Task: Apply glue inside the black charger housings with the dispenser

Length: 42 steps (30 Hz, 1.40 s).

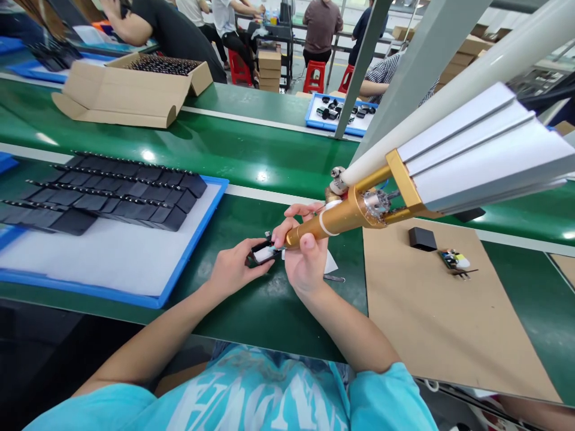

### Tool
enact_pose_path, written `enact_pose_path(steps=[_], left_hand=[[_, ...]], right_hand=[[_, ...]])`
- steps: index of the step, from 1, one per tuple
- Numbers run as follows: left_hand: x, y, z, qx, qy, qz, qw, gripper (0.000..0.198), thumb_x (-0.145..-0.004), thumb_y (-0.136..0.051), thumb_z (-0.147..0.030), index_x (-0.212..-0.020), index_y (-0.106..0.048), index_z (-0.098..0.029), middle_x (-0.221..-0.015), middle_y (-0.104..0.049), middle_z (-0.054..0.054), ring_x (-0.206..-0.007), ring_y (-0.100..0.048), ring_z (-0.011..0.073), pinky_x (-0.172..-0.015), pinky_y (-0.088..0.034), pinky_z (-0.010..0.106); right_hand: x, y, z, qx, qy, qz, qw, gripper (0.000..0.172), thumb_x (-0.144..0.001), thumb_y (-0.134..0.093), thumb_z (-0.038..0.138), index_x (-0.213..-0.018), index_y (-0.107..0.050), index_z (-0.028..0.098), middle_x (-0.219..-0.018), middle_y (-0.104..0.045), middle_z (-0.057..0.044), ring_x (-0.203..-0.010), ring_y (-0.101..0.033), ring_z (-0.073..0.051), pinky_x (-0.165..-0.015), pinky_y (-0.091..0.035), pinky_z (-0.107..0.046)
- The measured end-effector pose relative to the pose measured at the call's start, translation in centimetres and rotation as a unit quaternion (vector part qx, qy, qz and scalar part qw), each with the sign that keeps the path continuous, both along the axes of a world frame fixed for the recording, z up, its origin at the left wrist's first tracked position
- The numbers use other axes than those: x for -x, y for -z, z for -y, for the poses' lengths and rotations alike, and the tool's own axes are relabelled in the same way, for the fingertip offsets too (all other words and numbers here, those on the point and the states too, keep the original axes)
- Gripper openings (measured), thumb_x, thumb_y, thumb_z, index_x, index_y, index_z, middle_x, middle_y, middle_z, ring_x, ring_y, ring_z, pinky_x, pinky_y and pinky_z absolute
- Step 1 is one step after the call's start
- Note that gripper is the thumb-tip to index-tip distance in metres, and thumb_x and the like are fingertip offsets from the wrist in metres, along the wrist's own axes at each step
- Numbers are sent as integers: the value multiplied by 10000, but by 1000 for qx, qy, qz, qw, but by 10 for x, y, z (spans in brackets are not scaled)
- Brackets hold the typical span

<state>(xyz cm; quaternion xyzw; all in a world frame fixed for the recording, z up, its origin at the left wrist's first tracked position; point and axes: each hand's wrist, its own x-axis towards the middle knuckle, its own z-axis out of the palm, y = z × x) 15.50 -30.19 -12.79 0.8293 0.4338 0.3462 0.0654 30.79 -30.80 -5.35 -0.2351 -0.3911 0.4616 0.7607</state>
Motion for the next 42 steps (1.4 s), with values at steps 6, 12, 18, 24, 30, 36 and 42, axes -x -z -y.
enact_pose_path(steps=[6,12,18,24,30,36,42], left_hand=[[-6,2,3,-45,34,27,998,364,-822,-674,-384,-1111,-594,-176,-884,-743,20,-640,-702,137,-588,-533,219],[-7,-2,5,-100,63,49,992,338,-827,-679,-360,-1091,-584,-170,-856,-740,23,-648,-711,138,-592,-539,211],[-9,-7,7,-123,75,72,987,338,-828,-686,-347,-1088,-565,-168,-857,-741,24,-632,-709,133,-590,-543,204],[-7,-1,7,-66,61,54,994,327,-839,-656,-398,-1079,-588,-187,-848,-738,23,-609,-698,134,-587,-543,215],[-3,3,5,82,21,67,994,413,-793,-680,-452,-1112,-597,-204,-858,-731,15,-566,-658,128,-573,-532,234],[14,3,-11,195,40,-14,980,420,-820,-671,-429,-1188,-574,-251,-955,-728,-17,-679,-682,149,-629,-526,250],[30,5,-24,138,9,-104,985,409,-847,-638,-454,-1201,-597,-255,-1197,-676,35,-1058,-651,240,-844,-529,335]], right_hand=[[3,0,5,-13,-29,-8,999,343,-790,-596,513,-1027,-482,294,-967,-525,25,-536,-522,-69,-584,-443,-309],[8,0,11,-8,-33,1,999,357,-784,-598,534,-1005,-449,296,-959,-525,30,-517,-505,-69,-569,-439,-313],[11,-2,15,-18,-33,9,999,287,-822,-570,508,-887,-416,274,-938,-520,40,-515,-509,-65,-573,-440,-309],[10,0,14,-8,-25,12,1000,360,-786,-577,555,-999,-442,298,-942,-515,29,-500,-489,-71,-555,-438,-317],[6,3,8,-2,-16,19,1000,425,-757,-565,612,-1042,-452,319,-940,-522,17,-498,-471,-81,-571,-454,-334],[-1,3,-1,5,-4,21,1000,575,-708,-563,682,-1152,-444,336,-953,-514,9,-503,-473,-82,-561,-465,-332],[-10,5,-10,-11,11,14,1000,549,-745,-554,659,-1168,-478,318,-953,-526,6,-503,-490,-77,-531,-448,-308]])
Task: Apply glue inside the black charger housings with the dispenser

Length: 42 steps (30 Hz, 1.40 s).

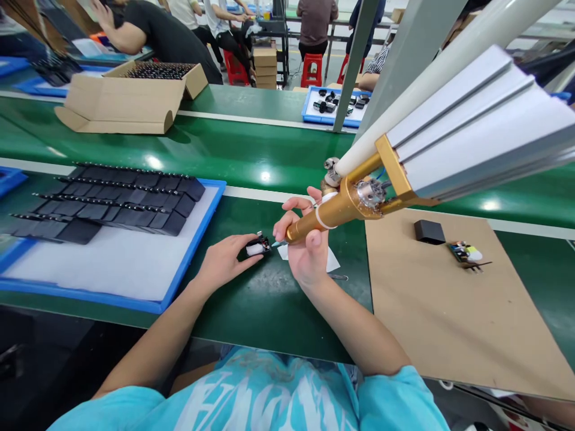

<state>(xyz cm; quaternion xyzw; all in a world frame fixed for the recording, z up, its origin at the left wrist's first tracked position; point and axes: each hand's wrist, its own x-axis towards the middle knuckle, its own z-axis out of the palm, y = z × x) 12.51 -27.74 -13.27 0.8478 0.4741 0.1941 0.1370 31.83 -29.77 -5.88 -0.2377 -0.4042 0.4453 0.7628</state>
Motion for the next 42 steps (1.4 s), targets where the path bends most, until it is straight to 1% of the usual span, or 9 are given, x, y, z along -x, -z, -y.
enact_pose_path(steps=[7,11,18,24,30,34,37,39,42], left_hand=[[-14,-4,-9,141,-35,198,969,430,-1002,-335,-421,-1311,-565,-229,-1261,-657,47,-1204,-587,207,-1037,-457,380],[-23,0,-7,138,-19,220,965,329,-935,-519,-404,-1185,-657,-239,-1155,-711,32,-1051,-672,202,-939,-528,336],[-19,9,-1,18,35,181,983,262,-890,-609,-342,-1119,-666,-229,-1116,-720,51,-996,-688,192,-901,-545,332],[-28,17,-1,-3,34,161,986,220,-935,-523,-307,-1090,-642,-207,-1076,-715,55,-977,-679,175,-881,-536,321],[-32,16,2,-58,38,-57,996,285,-948,-495,-364,-1184,-599,-243,-965,-664,42,-895,-640,185,-729,-512,271],[-31,12,3,-59,44,-98,992,327,-903,-569,-393,-1206,-581,-272,-884,-608,39,-862,-609,208,-614,-478,256],[-29,14,1,-13,47,-38,998,279,-922,-537,-364,-1183,-578,-274,-911,-604,33,-878,-604,195,-657,-485,261],[-26,15,-1,59,9,80,995,317,-920,-526,-417,-1192,-547,-256,-930,-613,32,-841,-614,183,-683,-501,278],[-21,14,-5,245,-61,322,913,456,-933,-416,-556,-1259,-451,-240,-888,-621,32,-676,-629,163,-561,-507,283]], right_hand=[[-6,1,-6,6,4,5,1000,539,-745,-569,650,-1165,-472,327,-957,-535,12,-504,-494,-78,-535,-459,-311],[-7,2,-6,-2,-9,1,1000,523,-757,-576,623,-1173,-470,324,-959,-539,14,-503,-499,-75,-536,-453,-308],[-6,3,-6,-7,-23,-8,1000,538,-751,-590,616,-1179,-455,320,-949,-545,18,-504,-502,-74,-532,-442,-303],[-5,3,-6,-7,-39,-18,999,553,-742,-619,601,-1177,-439,311,-944,-549,20,-508,-504,-74,-529,-436,-296],[-6,4,-6,-11,-42,-19,999,529,-757,-615,583,-1163,-423,303,-954,-549,20,-512,-504,-69,-544,-424,-296],[-6,4,-7,-6,-40,-22,999,540,-753,-618,585,-1173,-424,306,-943,-549,24,-510,-505,-70,-537,-422,-295],[-7,5,-8,-11,-37,-23,999,533,-755,-619,578,-1175,-436,305,-941,-559,23,-510,-508,-68,-529,-425,-288],[-8,7,-10,-20,-33,-29,999,515,-762,-624,559,-1176,-451,305,-944,-567,23,-511,-513,-64,-525,-423,-277],[-9,8,-11,-28,-10,-38,999,459,-778,-630,517,-1156,-487,298,-939,-576,22,-514,-521,-60,-536,-426,-268]])
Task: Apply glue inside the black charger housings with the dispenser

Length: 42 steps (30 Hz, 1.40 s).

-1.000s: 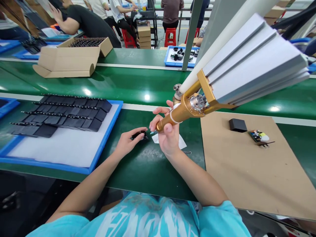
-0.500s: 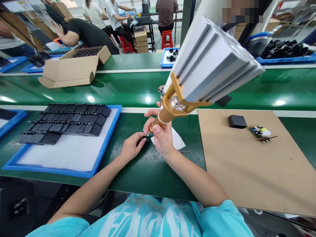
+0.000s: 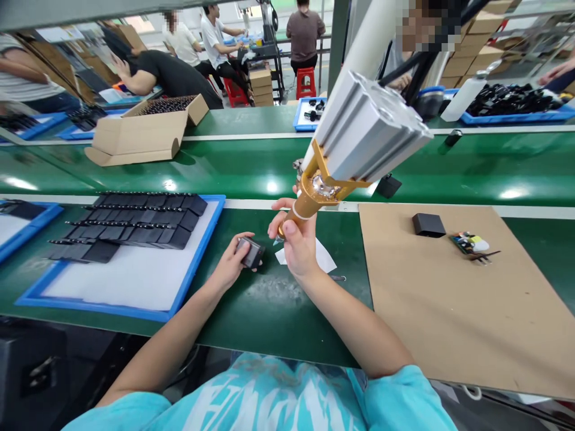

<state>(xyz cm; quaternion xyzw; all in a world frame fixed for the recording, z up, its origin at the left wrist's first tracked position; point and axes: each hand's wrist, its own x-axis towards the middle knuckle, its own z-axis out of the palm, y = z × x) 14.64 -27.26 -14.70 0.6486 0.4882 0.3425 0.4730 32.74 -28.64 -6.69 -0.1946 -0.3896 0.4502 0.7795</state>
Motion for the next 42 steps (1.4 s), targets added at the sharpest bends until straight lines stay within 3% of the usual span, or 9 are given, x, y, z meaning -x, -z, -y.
enact_pose_path(steps=[3,9,14,17,26,42], left_hand=[[3,-8,0,133,-13,162,978,569,-916,-318,-657,-1277,-440,-234,-816,-620,36,-537,-592,148,-417,-441,255],[0,-20,5,244,-26,305,920,509,-894,-407,-637,-1183,-515,-233,-728,-582,12,-429,-504,86,-336,-357,192],[2,-17,10,279,33,431,858,466,-870,-556,-561,-1187,-490,-225,-733,-610,-9,-446,-574,99,-336,-386,163],[5,-17,11,275,56,469,837,445,-887,-564,-522,-1197,-495,-211,-745,-632,0,-472,-617,122,-374,-447,180],[11,-16,15,232,118,496,829,397,-929,-511,-502,-1216,-503,-228,-798,-668,31,-516,-672,171,-375,-499,210],[16,-13,17,120,162,440,875,411,-930,-495,-521,-1237,-465,-250,-777,-646,20,-521,-676,183,-407,-524,239]], right_hand=[[-2,1,-1,4,21,-2,1000,405,-796,-620,488,-1134,-515,291,-935,-583,17,-522,-529,-64,-545,-428,-269],[-8,2,-3,13,36,4,999,394,-794,-614,484,-1128,-535,293,-934,-585,8,-528,-530,-74,-554,-437,-277],[-10,3,-3,23,46,17,999,419,-778,-623,500,-1136,-545,297,-928,-582,9,-522,-530,-78,-551,-440,-287],[-11,3,-3,29,57,19,998,429,-768,-626,511,-1132,-547,297,-916,-580,11,-509,-519,-82,-542,-431,-293],[-12,4,-4,33,74,43,996,434,-776,-592,540,-1134,-539,300,-908,-569,6,-489,-484,-90,-525,-413,-312],[-11,5,-6,39,71,25,996,406,-762,-618,506,-1103,-548,296,-890,-583,24,-489,-505,-76,-533,-431,-292]])
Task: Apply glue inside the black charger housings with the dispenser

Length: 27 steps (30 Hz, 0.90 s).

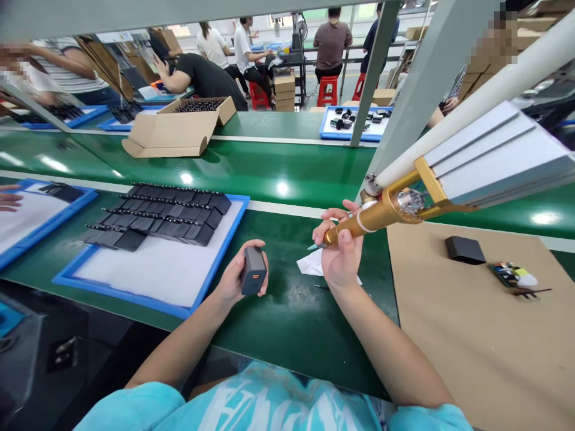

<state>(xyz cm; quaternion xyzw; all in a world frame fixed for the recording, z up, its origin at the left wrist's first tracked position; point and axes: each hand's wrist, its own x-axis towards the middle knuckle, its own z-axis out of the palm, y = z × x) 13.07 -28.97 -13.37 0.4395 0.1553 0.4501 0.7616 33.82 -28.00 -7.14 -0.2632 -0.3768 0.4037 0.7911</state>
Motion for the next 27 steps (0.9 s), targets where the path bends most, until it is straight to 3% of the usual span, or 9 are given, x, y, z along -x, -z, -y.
enact_pose_path(steps=[5,8,10,15,18,20,24,26,27], left_hand=[[9,-8,3,-40,-38,-78,995,432,-922,-496,-543,-1261,-449,-279,-799,-624,9,-556,-671,179,-453,-526,260],[30,-20,3,-77,-144,-235,958,433,-882,-613,-451,-1261,-514,-265,-861,-616,17,-697,-648,161,-609,-535,263],[50,-27,2,-69,-224,-290,928,416,-844,-672,-423,-1202,-580,-232,-851,-607,16,-738,-604,147,-658,-505,238],[100,-37,9,23,-335,-135,932,464,-851,-586,-564,-1158,-559,-216,-757,-574,-4,-596,-538,120,-529,-431,211],[122,-45,21,-55,-417,-177,890,470,-859,-575,-553,-1192,-556,-222,-838,-592,16,-643,-549,133,-584,-446,232],[139,-50,22,-140,-462,-342,807,465,-862,-591,-511,-1236,-555,-236,-926,-606,35,-753,-574,166,-705,-465,272],[194,-45,0,-234,-447,-690,519,490,-882,-550,-475,-1280,-558,-189,-1000,-626,116,-990,-544,295,-922,-393,411],[224,-35,-18,-224,-416,-782,407,506,-918,-475,-468,-1298,-545,-141,-1025,-637,165,-1062,-505,337,-955,-349,453],[238,-29,-27,-217,-401,-808,372,510,-930,-446,-459,-1304,-538,-125,-1040,-642,180,-1085,-489,346,-967,-330,463]], right_hand=[[0,0,1,-7,-10,-15,1000,412,-758,-629,481,-1112,-552,285,-895,-587,19,-496,-511,-79,-544,-421,-287],[-1,1,3,0,-8,-19,1000,417,-757,-631,461,-1119,-560,266,-899,-594,8,-504,-516,-86,-549,-414,-283],[-3,3,2,4,-6,-20,1000,423,-751,-630,463,-1116,-562,260,-891,-599,5,-499,-511,-91,-558,-420,-291],[-5,1,1,23,0,-21,1000,436,-697,-656,490,-1076,-599,281,-856,-601,5,-483,-482,-113,-558,-409,-329],[-3,-6,6,43,6,-18,999,372,-691,-661,485,-1026,-647,324,-861,-592,-10,-503,-459,-134,-568,-383,-379],[-1,-11,9,57,12,-9,998,319,-700,-654,483,-991,-669,355,-871,-578,-18,-522,-441,-146,-584,-369,-415],[0,-13,10,63,26,1,998,302,-696,-648,514,-963,-682,377,-860,-554,-26,-530,-414,-156,-584,-350,-451],[0,-12,8,64,23,2,998,301,-687,-648,512,-956,-684,383,-856,-554,-28,-530,-416,-158,-581,-352,-455],[0,-11,7,65,21,2,998,299,-685,-647,511,-955,-684,386,-858,-558,-30,-530,-420,-159,-580,-355,-454]])
